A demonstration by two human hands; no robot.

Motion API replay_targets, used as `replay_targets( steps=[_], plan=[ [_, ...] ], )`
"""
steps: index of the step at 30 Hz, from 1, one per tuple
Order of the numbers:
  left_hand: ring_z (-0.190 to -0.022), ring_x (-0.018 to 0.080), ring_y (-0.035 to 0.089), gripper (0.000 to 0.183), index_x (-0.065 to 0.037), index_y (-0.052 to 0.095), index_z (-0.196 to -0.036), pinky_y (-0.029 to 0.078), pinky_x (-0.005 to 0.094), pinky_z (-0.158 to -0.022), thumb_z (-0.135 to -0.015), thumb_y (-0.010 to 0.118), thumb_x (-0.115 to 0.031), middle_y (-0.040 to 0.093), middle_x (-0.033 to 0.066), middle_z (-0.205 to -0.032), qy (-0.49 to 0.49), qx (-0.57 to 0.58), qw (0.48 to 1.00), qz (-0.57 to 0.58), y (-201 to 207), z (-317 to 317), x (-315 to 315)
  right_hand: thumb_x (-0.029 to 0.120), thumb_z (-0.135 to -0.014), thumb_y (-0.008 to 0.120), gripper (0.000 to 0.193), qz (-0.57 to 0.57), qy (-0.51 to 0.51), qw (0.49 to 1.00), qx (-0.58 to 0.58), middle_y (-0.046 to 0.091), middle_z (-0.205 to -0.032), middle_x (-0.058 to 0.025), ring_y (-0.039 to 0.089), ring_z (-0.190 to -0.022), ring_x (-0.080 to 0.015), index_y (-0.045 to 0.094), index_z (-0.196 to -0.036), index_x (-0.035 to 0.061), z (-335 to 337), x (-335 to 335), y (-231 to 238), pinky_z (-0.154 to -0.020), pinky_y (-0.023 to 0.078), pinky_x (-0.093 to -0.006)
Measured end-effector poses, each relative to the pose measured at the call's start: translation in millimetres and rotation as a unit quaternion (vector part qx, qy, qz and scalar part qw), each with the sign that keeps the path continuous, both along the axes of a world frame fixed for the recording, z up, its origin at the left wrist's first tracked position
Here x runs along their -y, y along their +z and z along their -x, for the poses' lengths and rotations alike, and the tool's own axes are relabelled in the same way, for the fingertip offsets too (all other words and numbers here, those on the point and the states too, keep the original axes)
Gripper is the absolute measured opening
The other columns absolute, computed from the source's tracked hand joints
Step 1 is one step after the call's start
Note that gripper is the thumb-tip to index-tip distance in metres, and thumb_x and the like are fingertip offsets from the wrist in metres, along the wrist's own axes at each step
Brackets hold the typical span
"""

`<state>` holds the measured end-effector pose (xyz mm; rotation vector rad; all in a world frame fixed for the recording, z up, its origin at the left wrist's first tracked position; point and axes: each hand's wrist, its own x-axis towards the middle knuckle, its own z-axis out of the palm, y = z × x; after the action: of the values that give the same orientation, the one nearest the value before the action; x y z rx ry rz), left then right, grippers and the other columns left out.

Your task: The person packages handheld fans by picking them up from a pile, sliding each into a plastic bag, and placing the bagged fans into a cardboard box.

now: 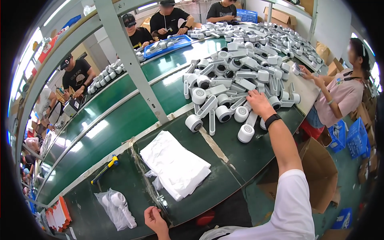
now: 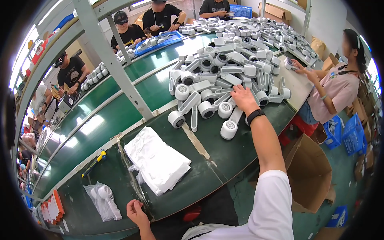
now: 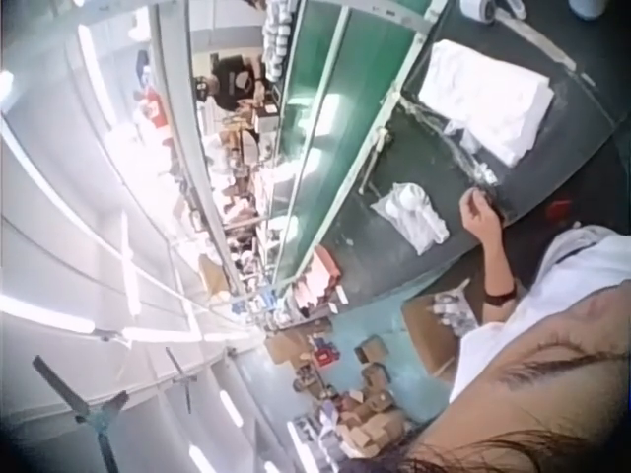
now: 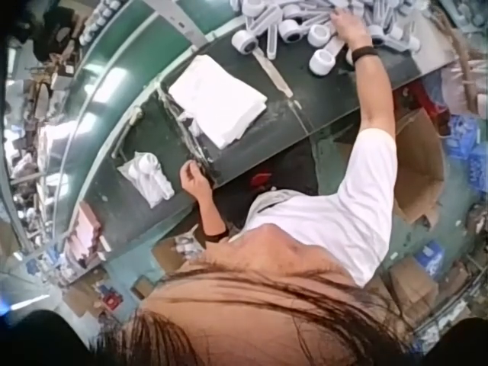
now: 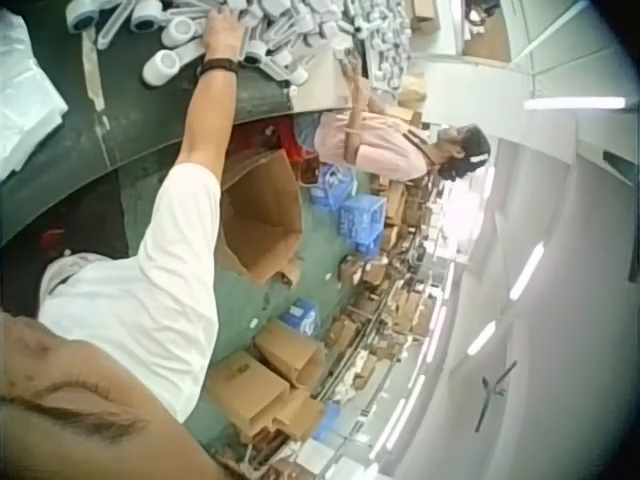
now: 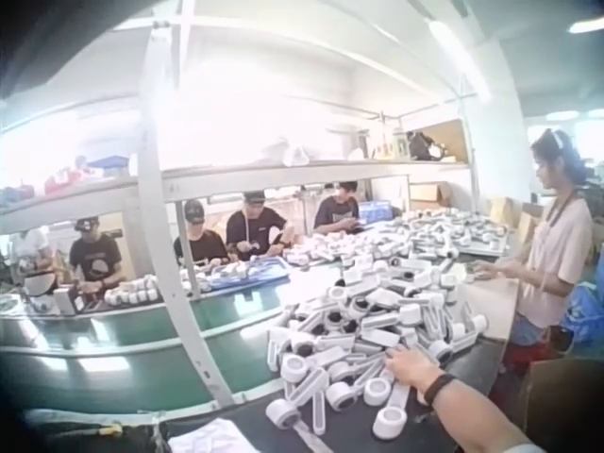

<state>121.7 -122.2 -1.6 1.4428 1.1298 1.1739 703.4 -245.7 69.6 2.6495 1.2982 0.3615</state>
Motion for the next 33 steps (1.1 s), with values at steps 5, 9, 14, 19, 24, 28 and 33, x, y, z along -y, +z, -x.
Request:
replay_targets(
  steps=[5, 9, 14, 19, 24, 28, 33],
  plan=[
    [-0.075, 0.0104, 0.057, 0.007, 0.003, 0.058, -0.100, 0.047, 0.0226, -0.069, -0.095, 0.055, -0.002, 0.060, 0.0050, -0.089, -0.005, 0.015, 1.000, 0.002, -1, 1, 0, 0.010, -0.077, 0.068, 0.044, -0.020, 0.046, 0.998, 0.040, 0.058, -0.128, -0.0064, 0.051, -0.124, -0.0272, 0.059, -0.120, 0.0120, 10, 11, 24, -0.105, 0.039, -0.0503],
    [-0.076, 0.0106, 0.058, 0.007, 0.002, 0.059, -0.100, 0.047, 0.0230, -0.070, -0.095, 0.056, -0.002, 0.060, 0.0047, -0.088, -0.014, 0.036, 0.999, 0.005, -3, 0, -1, 0.016, -0.070, 0.074, 0.053, -0.003, 0.011, 1.000, 0.009, 0.062, -0.121, -0.0069, 0.054, -0.120, -0.0267, 0.058, -0.120, 0.0121, 45, 27, 74, -0.103, 0.040, -0.0504],
    [-0.077, 0.0105, 0.058, 0.008, 0.002, 0.059, -0.100, 0.048, 0.0235, -0.071, -0.095, 0.057, -0.003, 0.061, 0.0046, -0.090, -0.021, 0.056, 0.998, 0.015, 0, -1, -5, 0.025, -0.069, 0.078, 0.055, -0.241, 0.016, 0.964, -0.113, 0.066, -0.107, -0.0143, 0.064, -0.101, -0.0333, 0.060, -0.117, 0.0071, 113, 57, 86, -0.088, 0.051, -0.0394],
    [-0.083, 0.0115, 0.061, 0.013, 0.000, 0.061, -0.105, 0.049, 0.0244, -0.076, -0.094, 0.060, -0.006, 0.065, 0.0053, -0.095, -0.108, 0.055, 0.992, -0.035, 40, -18, 10, 0.021, -0.072, 0.084, 0.051, -0.402, 0.129, 0.843, -0.333, 0.065, -0.097, -0.0110, 0.065, -0.088, -0.0219, 0.061, -0.113, 0.0015, 237, 39, 73, -0.080, 0.051, -0.0325],
    [-0.115, 0.0221, 0.056, 0.057, -0.003, 0.044, -0.138, 0.047, 0.0370, -0.096, -0.089, 0.070, -0.013, 0.055, 0.0126, -0.130, -0.395, 0.263, 0.878, 0.069, 76, -64, 30, 0.017, -0.072, 0.085, 0.052, -0.424, 0.216, 0.773, -0.420, 0.066, -0.098, -0.0105, 0.064, -0.087, -0.0175, 0.060, -0.115, 0.0025, 340, 24, 67, -0.076, 0.052, -0.0302],
    [-0.129, 0.0308, 0.049, 0.075, -0.006, 0.038, -0.145, 0.041, 0.0466, -0.106, -0.084, 0.078, -0.023, 0.050, 0.0156, -0.140, -0.415, 0.324, 0.843, 0.109, 94, -80, 35, 0.023, -0.074, 0.083, 0.055, -0.415, 0.228, 0.739, -0.479, 0.065, -0.105, -0.0155, 0.067, -0.093, -0.0295, 0.059, -0.120, 0.0033, 375, 18, 61, -0.079, 0.054, -0.0366],
    [-0.130, 0.0362, 0.048, 0.076, -0.006, 0.040, -0.144, 0.038, 0.0515, -0.109, -0.081, 0.080, -0.024, 0.053, 0.0173, -0.136, -0.427, 0.304, 0.847, 0.085, 89, -66, 26, 0.016, -0.079, 0.078, 0.059, -0.388, 0.342, 0.720, -0.462, 0.062, -0.115, -0.0192, 0.063, -0.102, -0.0347, 0.052, -0.129, 0.0003, 378, 16, 54, -0.086, 0.052, -0.0389]
  ],
)
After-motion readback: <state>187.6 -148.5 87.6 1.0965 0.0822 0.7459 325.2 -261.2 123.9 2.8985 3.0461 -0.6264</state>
